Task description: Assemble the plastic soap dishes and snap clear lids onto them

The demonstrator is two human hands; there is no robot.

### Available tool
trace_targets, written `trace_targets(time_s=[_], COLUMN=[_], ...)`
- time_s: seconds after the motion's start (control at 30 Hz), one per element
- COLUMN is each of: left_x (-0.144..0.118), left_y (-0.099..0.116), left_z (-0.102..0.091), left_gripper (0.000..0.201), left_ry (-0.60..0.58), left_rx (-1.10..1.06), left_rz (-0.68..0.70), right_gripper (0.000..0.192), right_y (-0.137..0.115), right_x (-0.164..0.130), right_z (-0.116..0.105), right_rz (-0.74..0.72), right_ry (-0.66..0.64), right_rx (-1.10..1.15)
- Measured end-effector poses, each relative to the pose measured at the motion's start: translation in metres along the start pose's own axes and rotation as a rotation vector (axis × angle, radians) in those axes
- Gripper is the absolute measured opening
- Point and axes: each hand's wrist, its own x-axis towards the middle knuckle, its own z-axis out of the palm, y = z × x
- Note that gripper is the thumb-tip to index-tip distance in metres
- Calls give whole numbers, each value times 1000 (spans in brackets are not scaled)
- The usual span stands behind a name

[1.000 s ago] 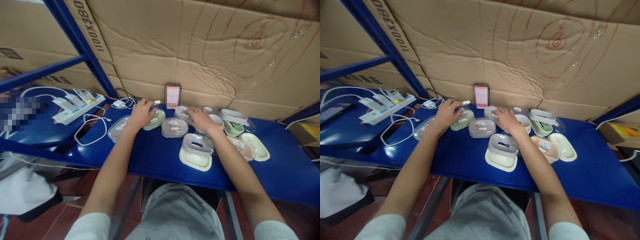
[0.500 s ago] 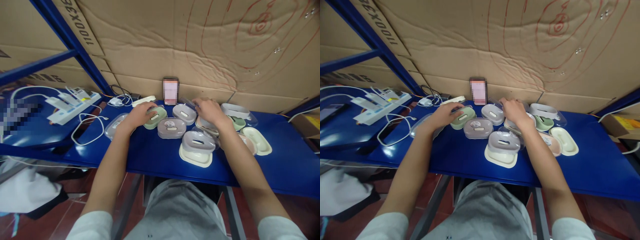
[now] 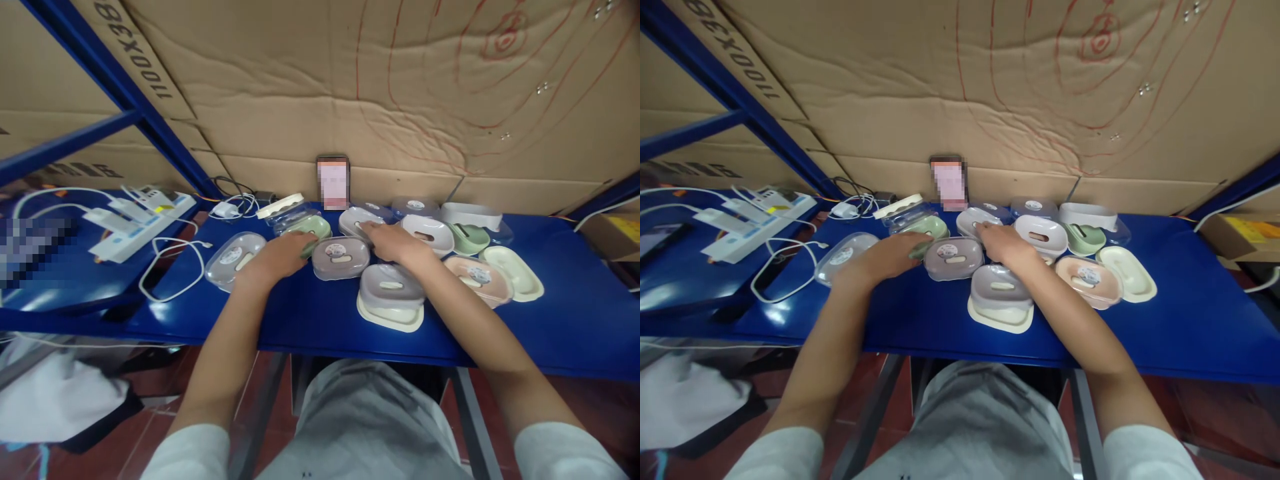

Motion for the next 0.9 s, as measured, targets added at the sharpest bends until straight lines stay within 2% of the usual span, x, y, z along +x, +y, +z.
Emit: trace_targets(time_s=[0.1,0.2,0.43,0.57,0.67,0.7,0.77,0.83,0.9], left_x=[5,8,10,13,13,12,12,12,12], left_y=[0,0,3,5,4,4,6,9,15], left_z=[4,4,-5,-7,-10,-11,-12,-12,-12], left_gripper=[40,43,52,51,46,44,39,37,35], left_ry=[21,33,71,177,310,359,431,447,429], left_rx=[23,38,5,-109,-145,-133,-91,-53,-40], left_rz=[-17,-24,-44,-92,-51,-25,24,71,119], right_gripper=[61,53,38,42,48,48,48,50,62], right_y=[4,10,25,38,32,25,8,-11,-28], right_x=[6,6,2,-5,-20,-25,-35,-38,-35], right_z=[4,3,-14,-26,-36,-38,-37,-29,-16], right_rz=[-10,-36,-92,-11,70,26,-188,-419,-515], right_ry=[11,31,115,236,354,364,314,196,86], right_rx=[6,19,75,69,2,8,77,162,198])
